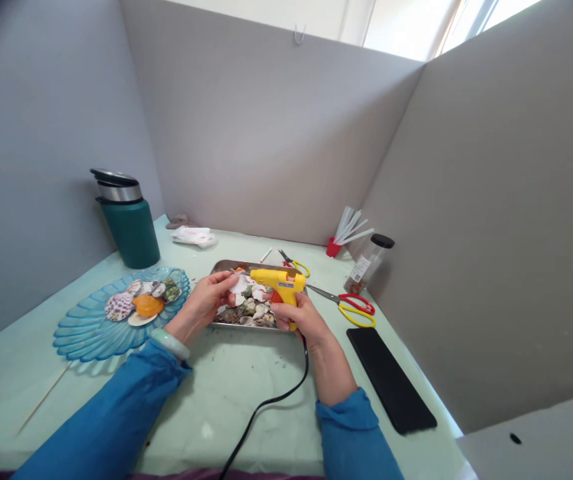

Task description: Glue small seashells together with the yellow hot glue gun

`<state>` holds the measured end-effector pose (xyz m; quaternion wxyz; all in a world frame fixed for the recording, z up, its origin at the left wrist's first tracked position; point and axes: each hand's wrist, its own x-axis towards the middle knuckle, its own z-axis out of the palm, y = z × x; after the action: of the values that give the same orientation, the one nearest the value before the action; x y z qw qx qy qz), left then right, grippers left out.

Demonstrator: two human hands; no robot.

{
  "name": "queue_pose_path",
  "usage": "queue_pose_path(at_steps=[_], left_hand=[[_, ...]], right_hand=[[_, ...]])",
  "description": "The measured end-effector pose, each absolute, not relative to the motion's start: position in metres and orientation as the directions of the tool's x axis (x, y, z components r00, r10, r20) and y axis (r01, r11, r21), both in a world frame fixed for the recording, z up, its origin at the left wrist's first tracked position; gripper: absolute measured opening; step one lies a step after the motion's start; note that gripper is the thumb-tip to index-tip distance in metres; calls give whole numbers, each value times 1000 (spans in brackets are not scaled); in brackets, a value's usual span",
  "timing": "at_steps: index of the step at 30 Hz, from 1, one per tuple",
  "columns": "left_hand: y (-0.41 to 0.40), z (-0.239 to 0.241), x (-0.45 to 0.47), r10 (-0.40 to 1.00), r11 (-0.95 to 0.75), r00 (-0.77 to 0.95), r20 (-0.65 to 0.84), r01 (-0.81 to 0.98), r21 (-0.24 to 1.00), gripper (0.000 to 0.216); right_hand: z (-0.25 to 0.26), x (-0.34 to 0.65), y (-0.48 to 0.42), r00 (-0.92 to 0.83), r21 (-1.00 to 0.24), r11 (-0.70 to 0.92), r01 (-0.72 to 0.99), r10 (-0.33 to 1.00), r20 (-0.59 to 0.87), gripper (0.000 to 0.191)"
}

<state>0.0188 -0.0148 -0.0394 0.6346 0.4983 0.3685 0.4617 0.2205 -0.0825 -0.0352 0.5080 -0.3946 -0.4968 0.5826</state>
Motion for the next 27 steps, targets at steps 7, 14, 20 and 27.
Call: queue_pose_path(at_steps=[7, 14, 20, 27], left_hand=[[-18, -39, 21, 948, 81, 317, -23, -172, 982, 26], [-18, -39, 22, 947, 76, 320, -12, -187, 979, 21], [-17, -41, 22, 951, 88, 309, -24, -196, 977, 25], [-17, -39, 23, 949, 96, 315, -28, -202, 975, 23]], right_hand=[[-37, 218, -82, -137, -982, 19, -186, 990, 45, 28], [-37, 217, -81, -118, -988, 11, -155, 993, 29, 29], [-37, 218, -81, -112, -989, 9, -145, 993, 25, 29], [-38, 217, -79, -116, -990, -1, -139, 993, 15, 31]])
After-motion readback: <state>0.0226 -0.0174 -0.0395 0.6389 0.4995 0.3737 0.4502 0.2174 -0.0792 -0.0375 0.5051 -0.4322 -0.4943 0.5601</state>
